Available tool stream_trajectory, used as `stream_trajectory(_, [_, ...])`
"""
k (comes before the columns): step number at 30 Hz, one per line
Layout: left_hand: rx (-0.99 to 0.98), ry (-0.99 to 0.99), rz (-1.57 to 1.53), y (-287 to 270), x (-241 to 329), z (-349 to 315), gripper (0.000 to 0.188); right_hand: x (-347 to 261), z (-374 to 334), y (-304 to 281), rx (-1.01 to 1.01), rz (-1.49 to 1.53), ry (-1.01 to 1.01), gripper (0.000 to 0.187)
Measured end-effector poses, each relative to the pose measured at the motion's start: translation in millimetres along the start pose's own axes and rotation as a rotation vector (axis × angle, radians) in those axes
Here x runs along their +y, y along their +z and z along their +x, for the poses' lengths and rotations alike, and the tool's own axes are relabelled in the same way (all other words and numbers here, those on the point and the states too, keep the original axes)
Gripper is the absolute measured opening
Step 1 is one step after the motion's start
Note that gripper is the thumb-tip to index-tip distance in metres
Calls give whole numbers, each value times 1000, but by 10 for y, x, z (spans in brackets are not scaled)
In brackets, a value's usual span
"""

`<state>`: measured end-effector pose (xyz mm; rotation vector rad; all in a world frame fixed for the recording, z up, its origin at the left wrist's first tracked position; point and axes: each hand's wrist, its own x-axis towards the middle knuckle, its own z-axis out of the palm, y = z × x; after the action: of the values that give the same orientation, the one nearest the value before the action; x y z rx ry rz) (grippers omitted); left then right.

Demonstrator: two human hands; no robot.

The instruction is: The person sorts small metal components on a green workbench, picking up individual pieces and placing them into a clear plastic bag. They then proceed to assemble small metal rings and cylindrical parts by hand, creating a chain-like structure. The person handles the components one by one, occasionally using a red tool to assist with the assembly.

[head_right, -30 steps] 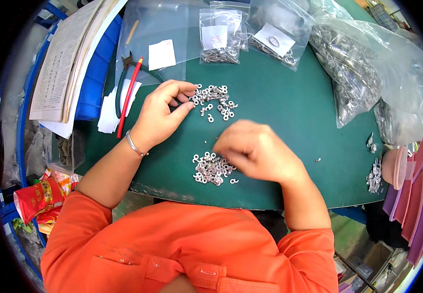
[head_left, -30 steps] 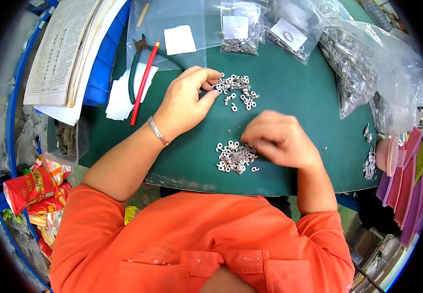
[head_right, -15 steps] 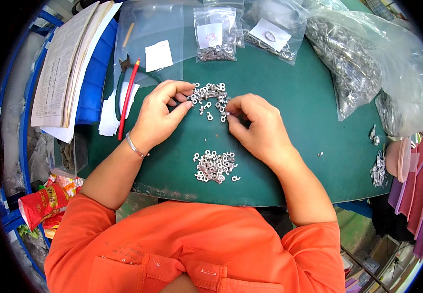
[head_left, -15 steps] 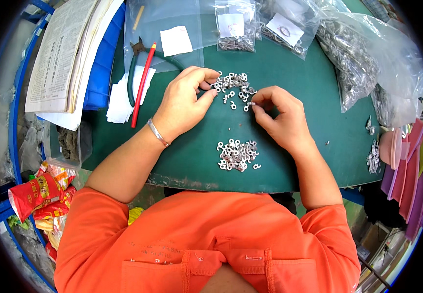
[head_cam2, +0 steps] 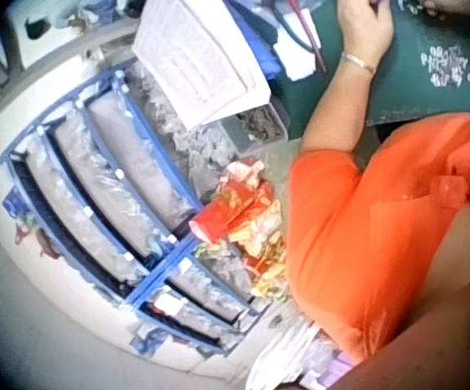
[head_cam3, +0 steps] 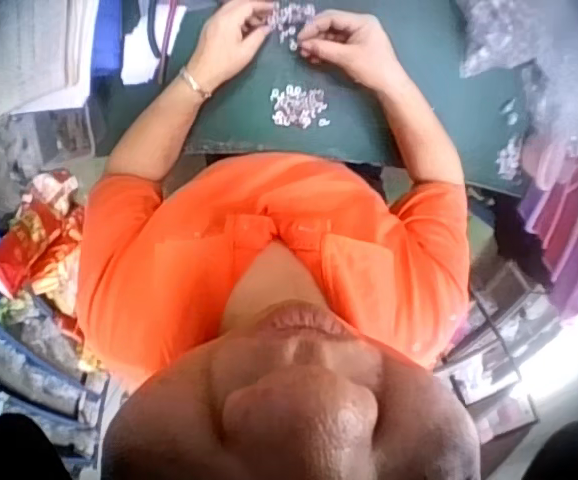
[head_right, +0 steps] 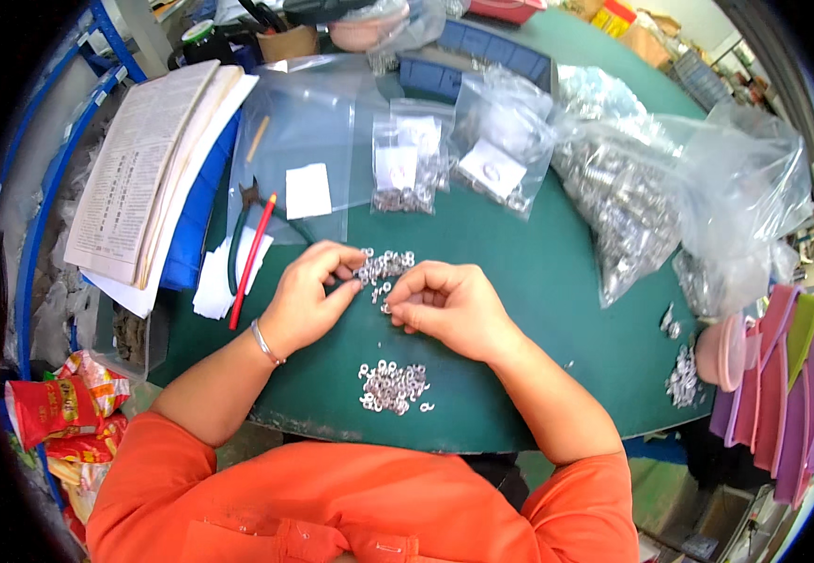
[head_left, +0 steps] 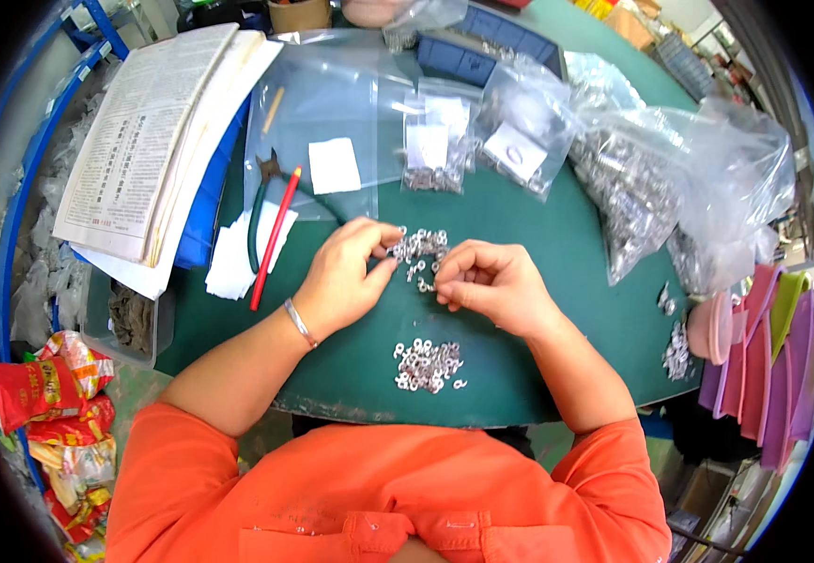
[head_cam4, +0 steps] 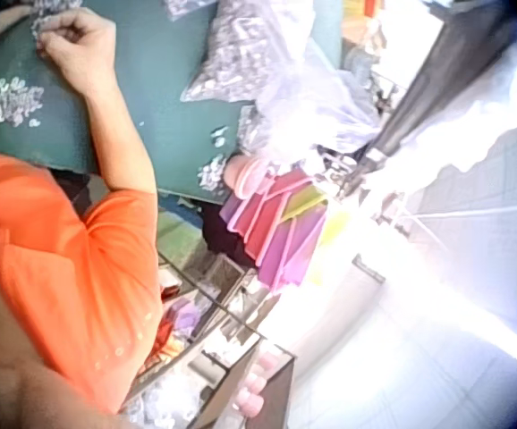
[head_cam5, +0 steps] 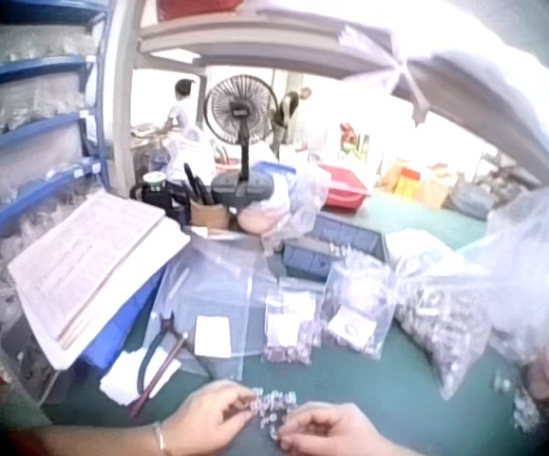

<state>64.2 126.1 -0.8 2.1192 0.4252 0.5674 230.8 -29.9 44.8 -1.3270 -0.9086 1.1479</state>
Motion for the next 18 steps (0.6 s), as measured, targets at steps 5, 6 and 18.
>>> stream_trajectory(5, [9,-25,-11,-66,37,-23,30,-705,827,-377,360,-51,-257,18])
stream_trajectory(6, [6,-30,-18,-68,29,-28,30,-839,1043,-505,447,94,-345,25])
stream_trajectory(18, [139,-176,-377,-38,-2,8,28,141,354,-130,-42,-864,-445,40])
